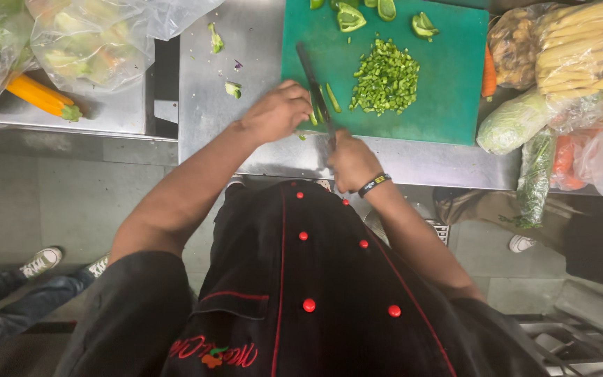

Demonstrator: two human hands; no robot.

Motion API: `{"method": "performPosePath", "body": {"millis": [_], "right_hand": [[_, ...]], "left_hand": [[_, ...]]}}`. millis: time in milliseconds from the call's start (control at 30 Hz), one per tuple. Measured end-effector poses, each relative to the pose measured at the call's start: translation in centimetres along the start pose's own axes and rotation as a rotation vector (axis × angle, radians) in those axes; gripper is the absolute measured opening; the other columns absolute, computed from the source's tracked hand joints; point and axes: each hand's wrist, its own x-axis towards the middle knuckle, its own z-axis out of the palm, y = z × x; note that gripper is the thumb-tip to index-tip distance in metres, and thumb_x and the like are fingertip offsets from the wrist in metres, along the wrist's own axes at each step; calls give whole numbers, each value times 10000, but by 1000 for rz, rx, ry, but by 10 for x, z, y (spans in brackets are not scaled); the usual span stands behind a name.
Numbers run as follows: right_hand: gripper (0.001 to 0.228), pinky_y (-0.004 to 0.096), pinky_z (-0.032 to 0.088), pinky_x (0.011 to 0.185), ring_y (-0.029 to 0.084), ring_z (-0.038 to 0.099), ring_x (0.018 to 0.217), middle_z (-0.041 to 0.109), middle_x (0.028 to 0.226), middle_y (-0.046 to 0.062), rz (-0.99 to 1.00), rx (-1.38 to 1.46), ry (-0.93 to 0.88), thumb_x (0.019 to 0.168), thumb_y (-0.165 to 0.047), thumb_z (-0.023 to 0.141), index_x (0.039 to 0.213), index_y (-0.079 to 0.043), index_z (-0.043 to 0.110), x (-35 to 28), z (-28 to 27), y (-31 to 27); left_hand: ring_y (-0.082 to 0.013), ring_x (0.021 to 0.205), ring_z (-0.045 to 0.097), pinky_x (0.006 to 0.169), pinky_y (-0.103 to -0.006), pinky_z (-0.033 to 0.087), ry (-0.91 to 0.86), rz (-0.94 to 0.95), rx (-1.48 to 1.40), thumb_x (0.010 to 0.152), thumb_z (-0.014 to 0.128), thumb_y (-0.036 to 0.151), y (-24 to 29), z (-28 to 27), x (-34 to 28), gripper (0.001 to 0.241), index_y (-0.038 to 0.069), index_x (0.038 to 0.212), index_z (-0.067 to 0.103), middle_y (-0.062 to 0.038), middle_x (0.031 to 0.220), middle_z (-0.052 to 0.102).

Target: The person chops green bell peppers on a green cutting board using a knife. They repeatedly slice the peppers into small pieces, gather the chopped pieces, and transfer them into a metal container. The person also briefly handles a cucumber and a plastic bag.

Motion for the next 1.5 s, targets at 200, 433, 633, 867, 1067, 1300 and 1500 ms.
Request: {"method": "performPosePath", "body": {"millis": [200,433,633,867,1067,1300,1500], "right_hand": [[197,469,555,710,427,659,830,621,1101,265,-15,85,196,520,-24,766,715,-17,738,-11,-20,7],[167,446,560,739,400,664,881,633,1180,243,-4,103,336,541,-24,705,703,-39,742,-22,-21,4],[174,442,562,731,403,662,896,633,1195,240,13,117,399,538,-29,686,704,-45,734,-29,-13,7],[182,446,567,743,401,667,897,640,1176,231,84,144,424,565,-22,684,733,-62,742,-56,4,12],[215,433,577,777,391,685,947,647,1195,219,127,157,448,587,6,668,767,-77,754,-78,21,15],[248,422,579,778,369,684,937,641,1176,205,147,210,397,575,-9,694,796,-91,773,-79,25,17],[221,413,576,764,361,686,945,645,1183,187,156,217,388,568,-5,696,765,-84,757,-78,27,20]], "left_hand": [[-348,1211,565,1020,-412,490,-63,99,200,782,787,56,2,-17,16,323,34,1099,725,-128,1242,656],[-332,1217,579,1016,-434,506,-165,83,162,815,755,10,-7,-20,38,200,41,1012,740,-100,1180,664],[-345,1196,585,1018,-416,497,-69,-5,265,782,675,-78,-26,-3,64,400,55,1156,724,-114,1250,681],[-373,1171,584,1100,-460,395,-296,-188,297,663,750,-34,-39,13,93,638,54,1286,644,-193,1203,669],[-363,1220,590,1146,-457,404,-309,-188,246,695,704,-62,-32,16,73,628,81,1304,642,-181,1234,678],[-398,1221,559,1041,-466,436,-339,-129,249,671,695,-78,-32,6,88,716,57,1366,587,-195,1289,650],[-348,1235,592,1225,-427,363,-451,-286,81,749,623,-103,-21,-2,81,723,54,1449,527,-148,1235,683]]}}
